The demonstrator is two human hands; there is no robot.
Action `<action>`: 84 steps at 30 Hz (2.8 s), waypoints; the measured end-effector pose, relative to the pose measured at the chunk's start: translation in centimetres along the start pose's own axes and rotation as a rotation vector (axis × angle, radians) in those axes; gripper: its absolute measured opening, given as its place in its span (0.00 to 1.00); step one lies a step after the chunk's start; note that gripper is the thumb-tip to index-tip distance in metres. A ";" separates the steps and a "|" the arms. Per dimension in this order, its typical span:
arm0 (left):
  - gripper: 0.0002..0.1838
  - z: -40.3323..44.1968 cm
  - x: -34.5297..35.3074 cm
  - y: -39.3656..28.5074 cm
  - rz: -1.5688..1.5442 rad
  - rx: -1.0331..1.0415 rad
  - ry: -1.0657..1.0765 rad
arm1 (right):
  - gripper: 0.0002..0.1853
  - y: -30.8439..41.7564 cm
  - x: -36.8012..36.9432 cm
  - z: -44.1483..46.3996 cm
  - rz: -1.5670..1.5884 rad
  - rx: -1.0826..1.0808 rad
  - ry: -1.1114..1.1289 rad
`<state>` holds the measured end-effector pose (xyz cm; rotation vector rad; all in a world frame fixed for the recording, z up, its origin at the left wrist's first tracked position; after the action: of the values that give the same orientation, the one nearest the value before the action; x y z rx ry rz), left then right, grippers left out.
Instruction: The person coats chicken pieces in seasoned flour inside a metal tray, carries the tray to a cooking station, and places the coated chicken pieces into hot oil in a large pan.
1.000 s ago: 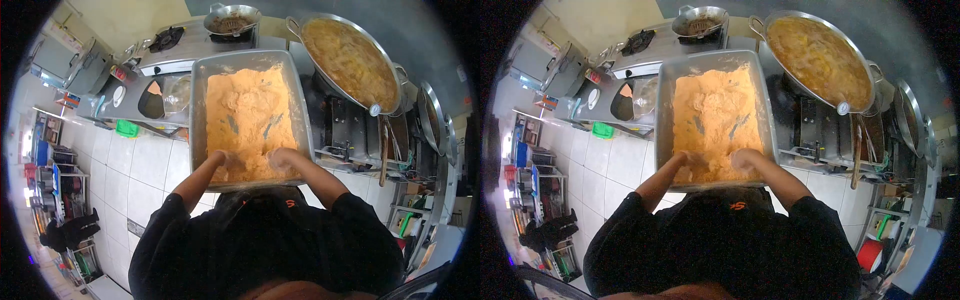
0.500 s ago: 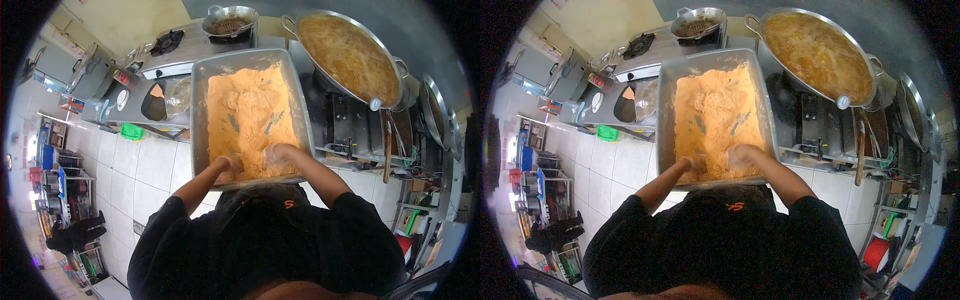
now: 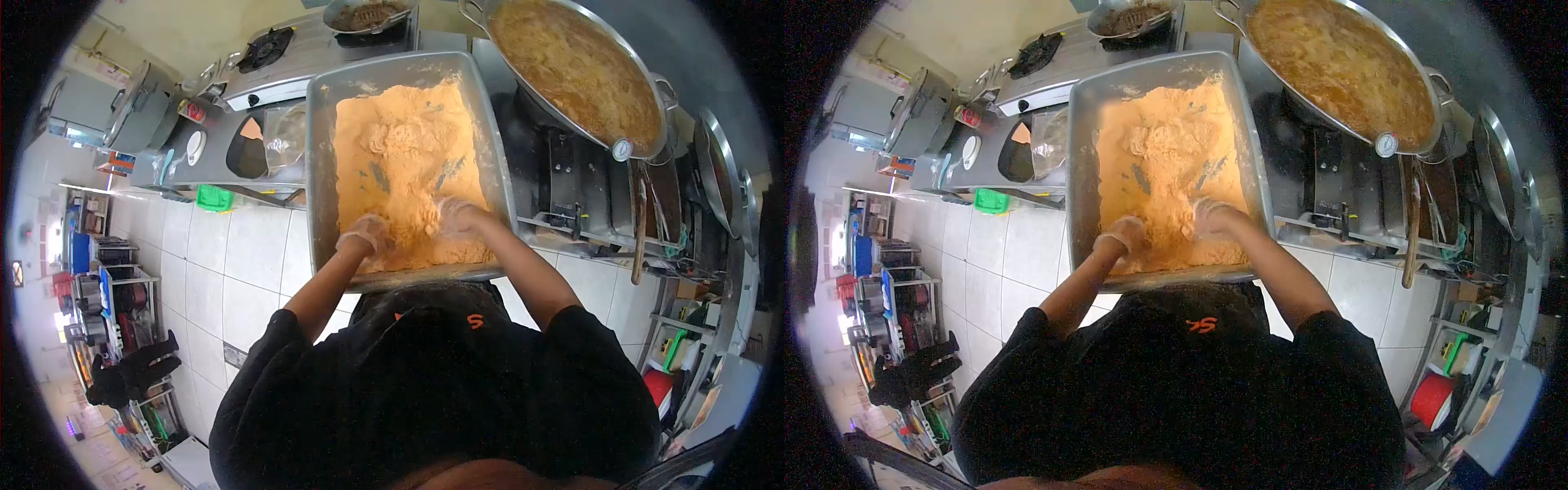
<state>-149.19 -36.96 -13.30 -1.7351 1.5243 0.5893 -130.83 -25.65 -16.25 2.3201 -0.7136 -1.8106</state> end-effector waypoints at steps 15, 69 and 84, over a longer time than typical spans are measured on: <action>0.38 -1.5 -4.7 -4.6 -0.126 -0.289 -0.319 | 0.44 5.6 -11.4 -2.3 0.188 0.712 0.177; 0.19 -5.8 -10.8 0.3 -0.463 -0.078 -0.330 | 0.26 3.0 -18.1 -1.8 0.345 0.588 -0.044; 0.17 -10.7 -20.4 -3.6 -0.480 -0.039 -0.852 | 0.09 3.4 -16.4 -1.6 -0.298 0.153 0.084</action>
<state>-150.93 -32.23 9.49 -1.4933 0.4915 0.9363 -133.27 -21.97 0.03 2.7113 -0.5351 -1.8112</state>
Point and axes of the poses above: each hand's wrist, its own z-axis towards the middle knuckle, its own x-axis out of the palm, y = z × x, the point moved 6 cm from there along z, towards the middle knuckle, and after that the axes turned 1 degree about -z, right-handed, at the moved point
